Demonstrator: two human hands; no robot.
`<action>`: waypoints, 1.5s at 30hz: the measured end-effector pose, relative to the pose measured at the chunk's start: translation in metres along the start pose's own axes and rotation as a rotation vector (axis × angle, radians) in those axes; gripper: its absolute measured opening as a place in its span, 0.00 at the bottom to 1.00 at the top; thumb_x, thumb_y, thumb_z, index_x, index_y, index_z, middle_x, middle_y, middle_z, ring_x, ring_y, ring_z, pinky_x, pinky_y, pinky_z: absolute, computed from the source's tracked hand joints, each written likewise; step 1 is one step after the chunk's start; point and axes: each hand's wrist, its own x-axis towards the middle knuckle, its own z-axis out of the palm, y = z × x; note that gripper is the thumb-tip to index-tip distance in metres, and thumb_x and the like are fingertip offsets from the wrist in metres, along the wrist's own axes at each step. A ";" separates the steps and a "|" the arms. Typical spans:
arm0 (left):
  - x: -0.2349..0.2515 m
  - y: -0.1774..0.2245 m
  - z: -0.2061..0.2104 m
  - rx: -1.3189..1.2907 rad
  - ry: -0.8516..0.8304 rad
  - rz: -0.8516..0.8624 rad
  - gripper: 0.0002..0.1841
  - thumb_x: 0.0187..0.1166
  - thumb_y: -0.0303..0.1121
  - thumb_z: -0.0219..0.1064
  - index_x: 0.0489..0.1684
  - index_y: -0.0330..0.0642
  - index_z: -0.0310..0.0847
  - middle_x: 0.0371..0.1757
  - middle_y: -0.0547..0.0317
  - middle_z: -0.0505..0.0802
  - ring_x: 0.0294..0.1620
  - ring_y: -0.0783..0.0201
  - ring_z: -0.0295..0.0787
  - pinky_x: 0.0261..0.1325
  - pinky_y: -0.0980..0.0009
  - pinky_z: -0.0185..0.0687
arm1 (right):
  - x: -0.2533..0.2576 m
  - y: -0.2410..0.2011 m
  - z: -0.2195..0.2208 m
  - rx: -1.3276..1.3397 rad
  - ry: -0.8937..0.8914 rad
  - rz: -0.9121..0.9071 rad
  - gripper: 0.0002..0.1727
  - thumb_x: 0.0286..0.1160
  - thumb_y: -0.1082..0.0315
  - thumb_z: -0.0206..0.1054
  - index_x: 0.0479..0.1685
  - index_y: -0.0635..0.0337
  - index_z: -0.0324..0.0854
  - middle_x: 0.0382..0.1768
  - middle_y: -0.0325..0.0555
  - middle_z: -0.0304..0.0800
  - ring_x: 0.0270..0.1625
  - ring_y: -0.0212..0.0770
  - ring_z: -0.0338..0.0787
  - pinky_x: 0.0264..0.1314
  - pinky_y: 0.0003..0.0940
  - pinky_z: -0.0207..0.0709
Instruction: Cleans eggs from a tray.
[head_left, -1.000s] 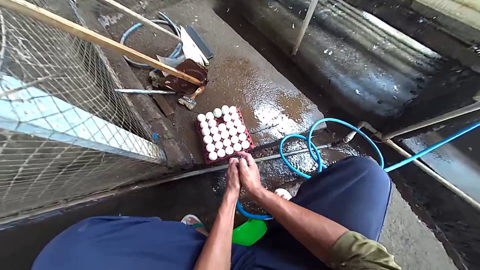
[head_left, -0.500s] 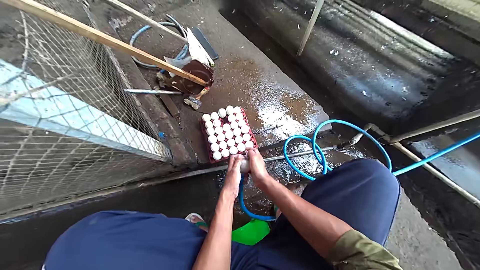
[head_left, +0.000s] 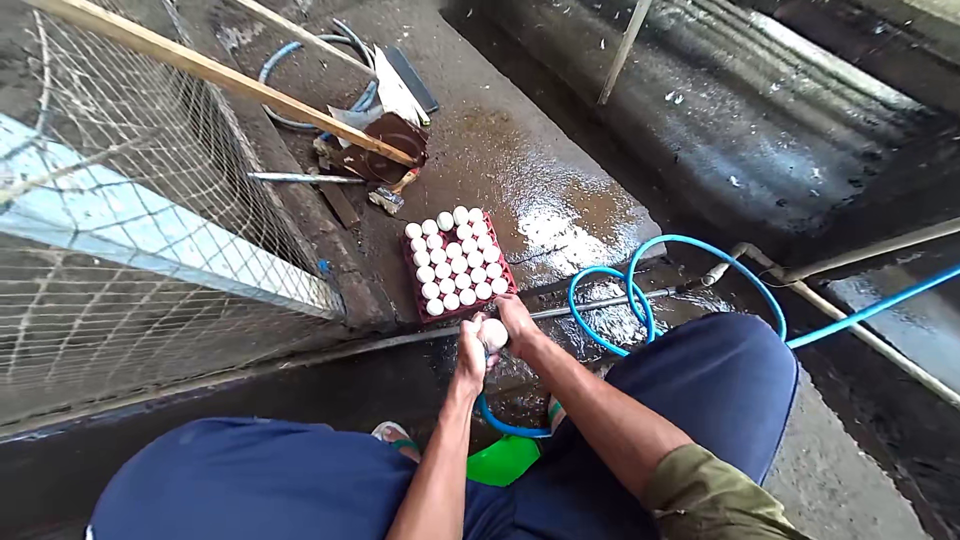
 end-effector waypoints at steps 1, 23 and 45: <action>0.002 0.003 -0.004 0.003 -0.030 -0.019 0.29 0.89 0.41 0.23 0.60 0.40 0.72 0.20 0.62 0.79 0.07 0.74 0.62 0.08 0.79 0.59 | 0.000 -0.003 0.000 0.019 0.001 -0.009 0.22 0.93 0.61 0.47 0.80 0.59 0.63 0.56 0.60 0.84 0.51 0.51 0.88 0.53 0.51 0.83; -0.007 0.004 0.009 0.148 0.140 0.152 0.35 0.95 0.46 0.25 0.71 0.23 0.71 0.68 0.30 0.82 0.67 0.49 0.79 0.74 0.53 0.72 | -0.035 0.031 0.009 -0.303 0.037 -0.548 0.26 0.87 0.68 0.48 0.78 0.73 0.70 0.74 0.69 0.78 0.78 0.59 0.79 0.83 0.56 0.68; -0.014 0.013 0.014 0.023 0.217 0.104 0.38 0.94 0.47 0.17 0.83 0.27 0.60 0.82 0.31 0.71 0.81 0.47 0.70 0.82 0.51 0.64 | -0.031 0.032 0.015 -0.239 0.055 -0.552 0.29 0.81 0.64 0.58 0.79 0.71 0.69 0.74 0.68 0.77 0.76 0.57 0.79 0.79 0.55 0.72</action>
